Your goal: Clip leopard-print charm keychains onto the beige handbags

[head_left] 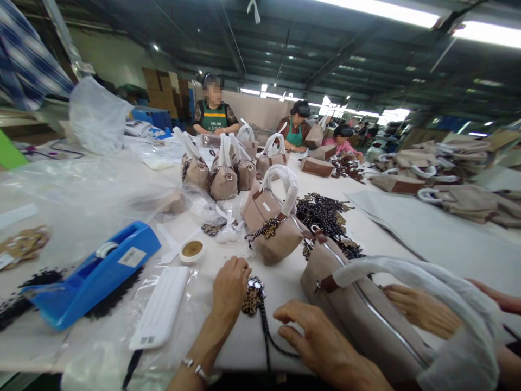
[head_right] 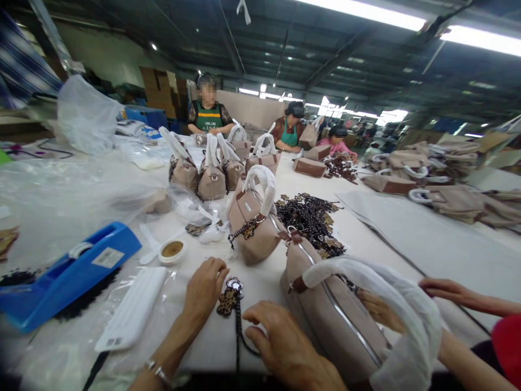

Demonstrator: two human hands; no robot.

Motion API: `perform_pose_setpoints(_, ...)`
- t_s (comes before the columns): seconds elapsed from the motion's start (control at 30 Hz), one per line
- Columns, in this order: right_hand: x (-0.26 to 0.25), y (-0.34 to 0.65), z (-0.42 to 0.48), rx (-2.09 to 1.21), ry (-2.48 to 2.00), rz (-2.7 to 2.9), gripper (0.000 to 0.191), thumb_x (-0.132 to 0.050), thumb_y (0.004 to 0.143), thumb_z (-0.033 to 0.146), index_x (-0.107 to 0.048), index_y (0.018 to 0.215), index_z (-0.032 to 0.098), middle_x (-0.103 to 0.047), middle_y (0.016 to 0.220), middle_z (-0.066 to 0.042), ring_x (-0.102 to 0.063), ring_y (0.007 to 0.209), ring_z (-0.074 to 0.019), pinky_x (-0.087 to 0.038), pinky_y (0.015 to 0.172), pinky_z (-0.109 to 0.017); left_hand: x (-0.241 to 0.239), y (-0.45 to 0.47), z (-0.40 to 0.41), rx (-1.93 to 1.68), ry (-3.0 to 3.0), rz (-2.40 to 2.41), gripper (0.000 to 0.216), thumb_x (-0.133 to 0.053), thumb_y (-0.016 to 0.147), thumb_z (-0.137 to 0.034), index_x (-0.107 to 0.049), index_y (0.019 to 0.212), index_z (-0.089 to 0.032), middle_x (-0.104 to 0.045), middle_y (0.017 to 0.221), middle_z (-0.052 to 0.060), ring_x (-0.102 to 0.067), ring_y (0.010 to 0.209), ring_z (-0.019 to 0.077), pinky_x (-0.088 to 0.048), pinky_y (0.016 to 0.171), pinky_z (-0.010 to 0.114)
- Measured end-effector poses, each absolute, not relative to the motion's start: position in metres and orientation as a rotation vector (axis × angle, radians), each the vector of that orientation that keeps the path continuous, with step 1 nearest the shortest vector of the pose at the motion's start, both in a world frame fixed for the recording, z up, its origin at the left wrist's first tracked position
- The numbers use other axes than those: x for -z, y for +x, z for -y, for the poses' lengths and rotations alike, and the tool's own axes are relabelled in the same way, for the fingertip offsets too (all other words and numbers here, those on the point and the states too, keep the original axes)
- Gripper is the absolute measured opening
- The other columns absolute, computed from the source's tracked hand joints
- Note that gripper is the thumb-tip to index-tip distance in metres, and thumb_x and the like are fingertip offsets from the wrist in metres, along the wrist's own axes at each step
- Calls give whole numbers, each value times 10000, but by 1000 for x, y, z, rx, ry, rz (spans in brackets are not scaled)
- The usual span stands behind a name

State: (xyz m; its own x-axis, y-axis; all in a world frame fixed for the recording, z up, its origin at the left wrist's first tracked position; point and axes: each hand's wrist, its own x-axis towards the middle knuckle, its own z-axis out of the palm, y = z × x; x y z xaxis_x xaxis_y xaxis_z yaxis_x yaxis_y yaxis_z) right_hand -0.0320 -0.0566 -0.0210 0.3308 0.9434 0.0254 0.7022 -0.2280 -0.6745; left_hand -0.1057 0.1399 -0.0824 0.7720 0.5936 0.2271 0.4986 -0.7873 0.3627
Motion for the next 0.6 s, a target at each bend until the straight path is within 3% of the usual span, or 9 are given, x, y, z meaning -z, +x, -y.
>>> perform_pose_setpoints(0.23, 39, -27, 37, -586, -1960, 1289, 158, -579, 812, 164, -701, 907, 196, -702, 855, -16, -628, 801, -151, -437, 731, -224, 84, -89, -178, -153, 2708, -1006, 106, -533, 891, -265, -582, 892, -171, -656, 946, 86, -606, 903, 236, -391, 706, 306)
perform_pose_setpoints(0.43, 47, -16, 9, -633, -1889, 990, 185, -565, 811, 241, -728, 880, 185, -709, 785, -13, -626, 737, -160, -441, 664, -237, 72, -96, -173, -162, 2663, -1021, 144, -459, 930, -282, -559, 906, -182, -683, 881, 66, -635, 827, 206, -365, 649, 279)
perform_pose_setpoints(0.6, 67, -10, -22, -848, -1765, 637, 251, -579, 787, 357, -693, 851, 143, -696, 782, -50, -631, 667, -162, -456, 555, -237, 61, -110, -152, -355, 2431, -880, 134, -503, 883, -281, -562, 783, -215, -677, 753, 12, -629, 735, 180, -374, 646, 262)
